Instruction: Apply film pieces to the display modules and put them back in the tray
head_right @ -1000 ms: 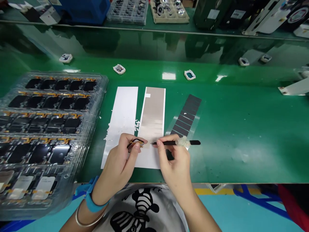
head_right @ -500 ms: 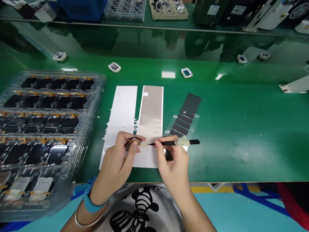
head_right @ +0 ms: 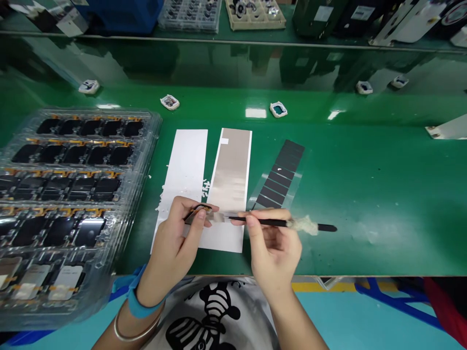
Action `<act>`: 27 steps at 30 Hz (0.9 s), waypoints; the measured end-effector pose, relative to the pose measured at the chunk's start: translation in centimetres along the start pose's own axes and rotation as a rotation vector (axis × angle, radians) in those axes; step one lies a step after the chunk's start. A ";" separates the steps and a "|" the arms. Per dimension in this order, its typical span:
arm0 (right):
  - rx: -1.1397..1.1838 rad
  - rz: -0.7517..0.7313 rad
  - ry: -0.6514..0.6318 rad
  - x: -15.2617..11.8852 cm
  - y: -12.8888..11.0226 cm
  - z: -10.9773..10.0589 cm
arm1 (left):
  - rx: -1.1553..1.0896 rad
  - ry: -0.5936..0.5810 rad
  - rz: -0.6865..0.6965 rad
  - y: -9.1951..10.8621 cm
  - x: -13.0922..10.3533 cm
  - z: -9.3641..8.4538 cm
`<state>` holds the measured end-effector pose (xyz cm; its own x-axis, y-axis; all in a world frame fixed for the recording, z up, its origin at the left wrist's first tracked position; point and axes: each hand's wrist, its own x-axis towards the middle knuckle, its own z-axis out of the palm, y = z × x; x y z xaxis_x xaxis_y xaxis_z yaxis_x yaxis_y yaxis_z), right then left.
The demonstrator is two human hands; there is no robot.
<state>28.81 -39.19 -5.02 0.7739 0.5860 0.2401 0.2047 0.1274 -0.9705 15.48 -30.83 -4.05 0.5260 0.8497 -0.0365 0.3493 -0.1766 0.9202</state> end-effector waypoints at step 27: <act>0.264 -0.058 0.069 -1.3 -1.4 4.3 | -0.798 -0.082 -0.054 0.8 -0.5 0.6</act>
<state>24.96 -36.68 -4.09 0.8061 0.5172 0.2876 0.0938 0.3682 -0.9250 15.96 -31.70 -3.53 0.5905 0.8022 -0.0888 -0.2678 0.2985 0.9161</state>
